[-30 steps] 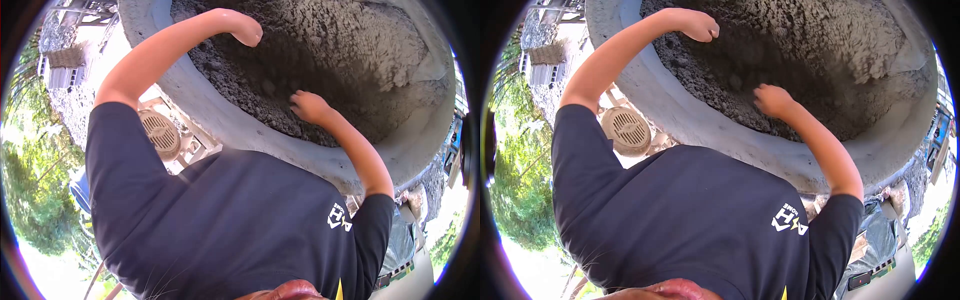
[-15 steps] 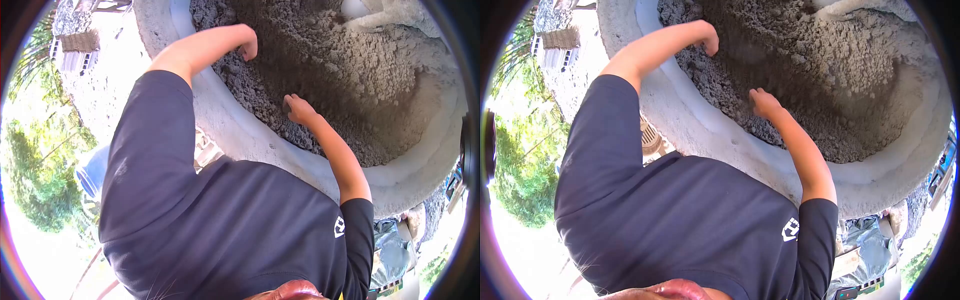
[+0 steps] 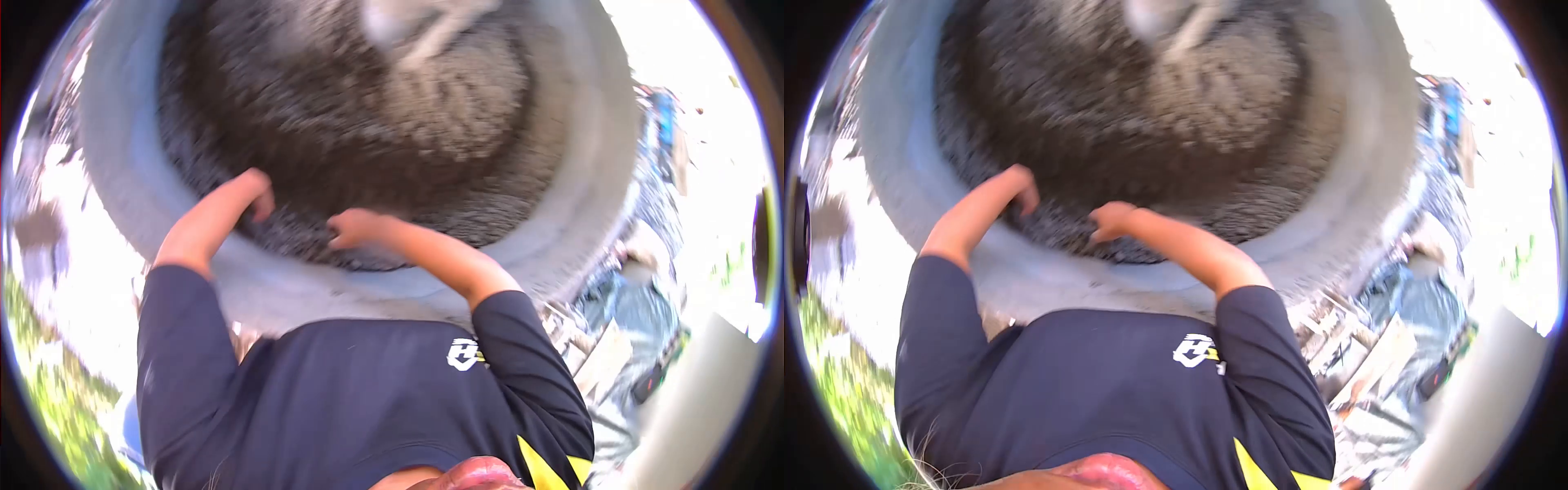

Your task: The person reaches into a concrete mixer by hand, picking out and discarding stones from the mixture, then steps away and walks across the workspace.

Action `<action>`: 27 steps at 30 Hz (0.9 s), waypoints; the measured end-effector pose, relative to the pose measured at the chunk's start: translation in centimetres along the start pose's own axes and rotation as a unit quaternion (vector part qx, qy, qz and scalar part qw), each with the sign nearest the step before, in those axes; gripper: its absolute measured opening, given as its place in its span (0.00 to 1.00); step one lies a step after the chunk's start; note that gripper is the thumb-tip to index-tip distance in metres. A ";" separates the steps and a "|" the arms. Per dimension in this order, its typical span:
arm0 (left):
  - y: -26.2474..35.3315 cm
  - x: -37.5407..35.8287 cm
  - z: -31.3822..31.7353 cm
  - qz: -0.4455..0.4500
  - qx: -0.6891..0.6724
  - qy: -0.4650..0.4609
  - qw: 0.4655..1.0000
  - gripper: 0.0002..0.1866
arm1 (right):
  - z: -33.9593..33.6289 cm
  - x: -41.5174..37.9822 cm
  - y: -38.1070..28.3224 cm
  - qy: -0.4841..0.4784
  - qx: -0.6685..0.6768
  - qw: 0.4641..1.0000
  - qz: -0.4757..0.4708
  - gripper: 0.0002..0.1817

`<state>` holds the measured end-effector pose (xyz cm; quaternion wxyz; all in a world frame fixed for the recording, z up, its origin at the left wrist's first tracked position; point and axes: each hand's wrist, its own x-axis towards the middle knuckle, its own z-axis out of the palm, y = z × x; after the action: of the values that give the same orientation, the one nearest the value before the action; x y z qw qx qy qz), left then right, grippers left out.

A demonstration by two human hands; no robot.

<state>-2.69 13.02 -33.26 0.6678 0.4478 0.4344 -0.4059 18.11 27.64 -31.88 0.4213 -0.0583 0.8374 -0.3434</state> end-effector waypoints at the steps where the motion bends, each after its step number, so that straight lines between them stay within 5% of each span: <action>1: -2.0 4.2 -0.1 -0.159 -0.243 -0.170 0.942 0.37 | 0.5 0.3 1.1 0.024 0.036 0.999 -0.016 0.26; 2: 1.3 -2.6 0.1 -0.095 -0.231 -0.019 0.968 0.29 | -1.5 -1.4 0.2 0.012 0.090 0.996 0.002 0.27; 3: -2.2 5.2 0.5 -0.151 -0.300 -0.076 0.939 0.30 | -2.7 -3.1 -0.5 0.031 0.126 0.992 0.006 0.26; 6: -1.1 1.7 -1.6 -0.066 -0.343 -0.077 0.934 0.29 | -5.0 -8.2 -1.9 0.149 0.245 0.958 0.007 0.27; 8: -0.3 -1.2 -2.0 0.303 -0.275 0.123 0.904 0.25 | -5.6 -11.8 -3.0 0.233 0.293 0.927 0.028 0.23; 9: 4.0 -6.8 -2.4 0.233 -0.418 0.129 0.868 0.22 | -5.2 -13.5 -3.6 0.263 0.284 0.920 0.058 0.22; 10: 6.0 -7.9 -1.6 0.340 -0.428 0.184 0.817 0.23 | -4.7 -15.3 -4.4 0.291 0.275 0.912 0.085 0.22; 11: 8.8 -9.0 -0.9 0.354 -0.410 0.201 0.816 0.24 | -3.5 -16.4 -4.1 0.216 0.208 0.952 0.058 0.22; 13: 14.2 -10.6 1.6 0.387 -0.389 0.037 0.835 0.25 | -1.2 -19.3 -4.6 0.086 0.158 0.984 0.017 0.23; 14: 16.8 -12.3 3.4 0.380 -0.318 0.080 0.865 0.24 | -0.8 -20.9 -5.4 0.034 0.174 0.984 0.004 0.24; 16: 18.2 -13.4 5.0 0.366 -0.248 0.127 0.888 0.24 | -2.4 -22.4 -5.8 0.074 0.206 0.975 0.035 0.24; 20: 17.6 -15.7 4.7 0.338 -0.344 0.290 0.827 0.23 | -3.2 -22.8 -7.4 0.412 0.297 0.856 0.095 0.22; 21: 17.7 -16.1 5.2 0.333 -0.358 0.283 0.825 0.22 | -1.8 -22.5 -6.7 0.385 0.217 0.896 0.042 0.21; 22: 17.9 -16.7 5.7 0.328 -0.374 0.279 0.822 0.21 | -1.4 -22.4 -6.1 0.227 0.102 0.962 -0.110 0.22; 24: 18.8 -18.6 6.1 0.336 -0.428 0.265 0.796 0.18 | -1.2 -23.8 -7.7 0.094 0.169 0.981 -0.020 0.22; 26: 18.4 -20.2 5.5 0.418 -0.246 0.456 0.746 0.16 | -3.0 -23.9 -8.6 0.110 0.391 0.914 0.010 0.21; 27: 18.6 -22.5 5.6 0.426 -0.277 0.503 0.699 0.15 | -3.8 -23.8 -9.6 0.208 0.469 0.857 0.050 0.19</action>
<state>9.26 16.15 -6.21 0.5457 0.5176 0.5607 0.3462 28.61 31.53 -8.52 0.2315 0.2610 0.6468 -0.6782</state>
